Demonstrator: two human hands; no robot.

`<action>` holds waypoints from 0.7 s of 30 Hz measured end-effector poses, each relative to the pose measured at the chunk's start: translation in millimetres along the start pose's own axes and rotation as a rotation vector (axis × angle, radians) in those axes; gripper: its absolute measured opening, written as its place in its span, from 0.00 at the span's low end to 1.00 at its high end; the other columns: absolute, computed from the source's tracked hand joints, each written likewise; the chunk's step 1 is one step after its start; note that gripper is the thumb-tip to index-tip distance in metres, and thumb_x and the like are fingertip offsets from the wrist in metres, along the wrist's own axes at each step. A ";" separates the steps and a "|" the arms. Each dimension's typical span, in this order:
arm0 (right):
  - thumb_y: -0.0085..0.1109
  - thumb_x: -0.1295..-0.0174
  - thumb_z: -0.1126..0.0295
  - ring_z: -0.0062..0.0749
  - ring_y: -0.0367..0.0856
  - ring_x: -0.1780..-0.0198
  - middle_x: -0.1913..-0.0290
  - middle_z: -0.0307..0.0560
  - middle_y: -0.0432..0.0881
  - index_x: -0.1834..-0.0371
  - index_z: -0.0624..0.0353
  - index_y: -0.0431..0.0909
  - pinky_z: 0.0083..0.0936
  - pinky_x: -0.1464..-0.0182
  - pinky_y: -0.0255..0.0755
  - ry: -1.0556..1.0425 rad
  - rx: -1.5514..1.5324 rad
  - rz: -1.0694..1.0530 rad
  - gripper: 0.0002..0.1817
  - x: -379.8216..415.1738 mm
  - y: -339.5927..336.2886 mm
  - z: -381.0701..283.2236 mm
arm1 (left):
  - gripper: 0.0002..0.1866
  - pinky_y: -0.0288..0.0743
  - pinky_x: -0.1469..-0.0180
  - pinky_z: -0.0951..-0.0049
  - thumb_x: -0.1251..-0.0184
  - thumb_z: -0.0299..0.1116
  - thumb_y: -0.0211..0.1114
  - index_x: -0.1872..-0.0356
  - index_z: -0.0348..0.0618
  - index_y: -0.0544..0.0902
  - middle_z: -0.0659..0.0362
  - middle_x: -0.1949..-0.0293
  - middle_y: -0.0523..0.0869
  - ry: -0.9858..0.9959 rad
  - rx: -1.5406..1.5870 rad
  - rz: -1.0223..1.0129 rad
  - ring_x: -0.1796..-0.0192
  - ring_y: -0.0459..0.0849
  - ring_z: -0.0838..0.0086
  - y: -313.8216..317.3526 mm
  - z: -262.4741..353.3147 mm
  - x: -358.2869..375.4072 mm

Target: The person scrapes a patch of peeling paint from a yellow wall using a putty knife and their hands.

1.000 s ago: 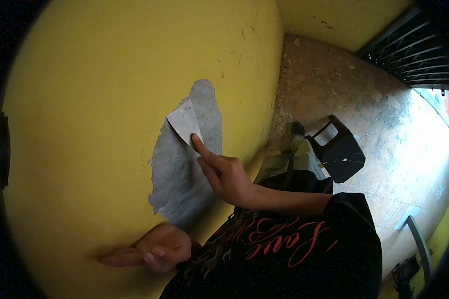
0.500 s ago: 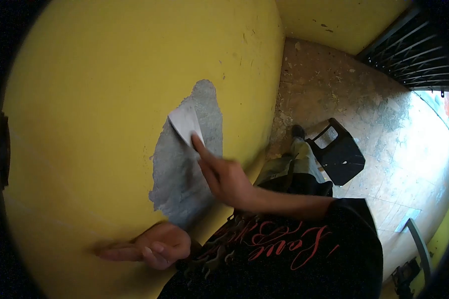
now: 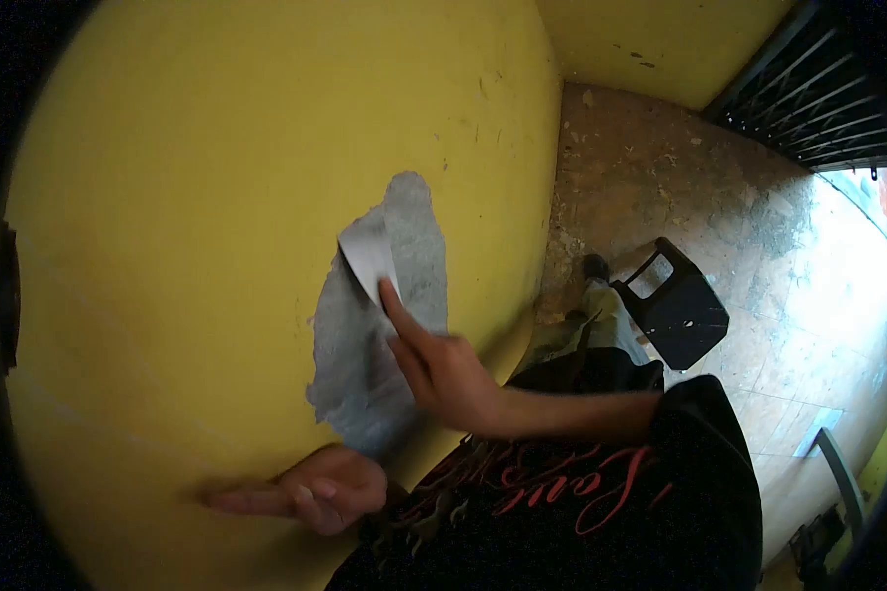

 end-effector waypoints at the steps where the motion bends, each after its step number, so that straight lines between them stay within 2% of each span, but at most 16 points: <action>1: 0.46 0.29 0.78 0.19 0.65 0.74 0.76 0.42 0.68 0.23 0.64 0.50 0.21 0.69 0.66 -0.102 0.064 -0.049 0.32 11.0 0.8 -2.9 | 0.24 0.26 0.31 0.23 0.31 0.42 0.37 0.38 0.62 0.72 0.35 0.24 0.43 -0.002 0.000 -0.003 0.25 0.33 0.29 2.4 0.7 -0.5; 3: 0.46 0.29 0.77 0.18 0.62 0.74 0.76 0.41 0.64 0.23 0.64 0.51 0.19 0.70 0.64 0.011 -0.017 -0.087 0.31 19.1 -0.5 3.8 | 0.24 0.26 0.31 0.23 0.31 0.42 0.37 0.38 0.62 0.72 0.35 0.24 0.43 -0.019 -0.004 -0.038 0.25 0.33 0.29 -1.7 3.0 7.5; 5: 0.46 0.29 0.77 0.18 0.62 0.74 0.76 0.40 0.65 0.23 0.64 0.52 0.20 0.70 0.64 0.192 -0.026 -0.077 0.31 -5.0 -9.0 7.8 | 0.23 0.25 0.31 0.23 0.31 0.42 0.37 0.39 0.62 0.72 0.35 0.24 0.43 -0.026 0.008 0.058 0.25 0.33 0.29 -10.4 0.0 24.5; 6: 0.50 0.31 0.76 0.28 0.63 0.81 0.82 0.57 0.65 0.24 0.60 0.53 0.27 0.74 0.65 0.208 -0.050 -0.011 0.32 -24.8 -16.1 4.8 | 0.23 0.25 0.31 0.23 0.31 0.42 0.37 0.39 0.62 0.72 0.35 0.24 0.43 -0.026 0.006 0.060 0.25 0.33 0.29 -10.5 -0.7 24.1; 7: 0.50 0.31 0.76 0.28 0.63 0.81 0.82 0.57 0.65 0.24 0.60 0.53 0.27 0.74 0.65 0.207 -0.049 -0.016 0.32 -24.8 -13.6 4.9 | 0.23 0.25 0.30 0.23 0.31 0.43 0.37 0.38 0.62 0.72 0.35 0.24 0.42 -0.022 -0.021 0.052 0.24 0.33 0.30 -10.5 -0.2 24.0; 9: 0.49 0.31 0.76 0.26 0.62 0.81 0.83 0.56 0.65 0.23 0.59 0.53 0.27 0.74 0.65 0.165 -0.071 -0.022 0.32 -18.3 -5.9 4.0 | 0.24 0.25 0.30 0.23 0.30 0.43 0.37 0.37 0.63 0.72 0.35 0.24 0.42 -0.011 -0.042 0.042 0.24 0.33 0.31 -13.3 -0.7 22.9; 10: 0.47 0.29 0.76 0.15 0.59 0.76 0.79 0.34 0.62 0.23 0.62 0.51 0.18 0.73 0.61 0.138 -0.085 -0.089 0.32 -4.1 -1.1 0.2 | 0.24 0.24 0.30 0.23 0.30 0.43 0.38 0.35 0.65 0.71 0.36 0.24 0.44 -0.019 -0.017 0.068 0.24 0.33 0.32 -15.7 -2.4 24.9; 13: 0.47 0.29 0.76 0.15 0.59 0.76 0.79 0.33 0.62 0.23 0.62 0.50 0.18 0.72 0.60 0.231 -0.079 -0.194 0.32 5.1 -11.6 -7.5 | 0.25 0.24 0.30 0.24 0.30 0.43 0.39 0.34 0.67 0.71 0.36 0.24 0.47 -0.049 0.002 0.053 0.23 0.33 0.33 -4.2 -1.8 21.9; 15: 0.47 0.29 0.76 0.15 0.60 0.76 0.79 0.35 0.62 0.23 0.62 0.50 0.18 0.72 0.60 0.220 -0.067 -0.176 0.32 -15.5 -17.4 -11.8 | 0.25 0.24 0.30 0.25 0.30 0.43 0.40 0.34 0.67 0.71 0.36 0.25 0.48 -0.048 -0.003 0.016 0.24 0.34 0.33 -15.3 -7.5 21.3; 17: 0.47 0.28 0.76 0.16 0.59 0.76 0.79 0.37 0.62 0.22 0.62 0.49 0.17 0.72 0.60 0.298 -0.106 -0.127 0.32 -29.2 -21.1 -8.9 | 0.25 0.24 0.30 0.25 0.31 0.43 0.40 0.34 0.67 0.71 0.36 0.25 0.49 -0.034 -0.006 -0.022 0.24 0.35 0.33 -3.3 12.3 17.0; 19: 0.47 0.29 0.76 0.16 0.60 0.77 0.81 0.40 0.62 0.22 0.62 0.48 0.18 0.72 0.61 0.229 -0.086 -0.111 0.33 -11.0 -14.4 -10.3 | 0.25 0.24 0.30 0.26 0.31 0.44 0.41 0.34 0.67 0.71 0.36 0.25 0.49 -0.019 0.004 -0.068 0.24 0.36 0.33 8.1 14.4 11.7; 21: 0.49 0.32 0.77 0.36 0.71 0.80 0.80 0.55 0.71 0.23 0.64 0.50 0.30 0.71 0.68 0.186 -0.115 -0.226 0.34 6.6 -9.7 -19.0 | 0.24 0.24 0.29 0.26 0.31 0.44 0.41 0.34 0.67 0.72 0.36 0.25 0.50 -0.017 0.012 -0.100 0.24 0.37 0.33 14.3 13.6 10.0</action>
Point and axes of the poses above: each hand's wrist, its own x-axis away from the middle knuckle, its own y-axis out of the palm, z = x × y, the point moved 7 cm from there along -x, towards the middle knuckle
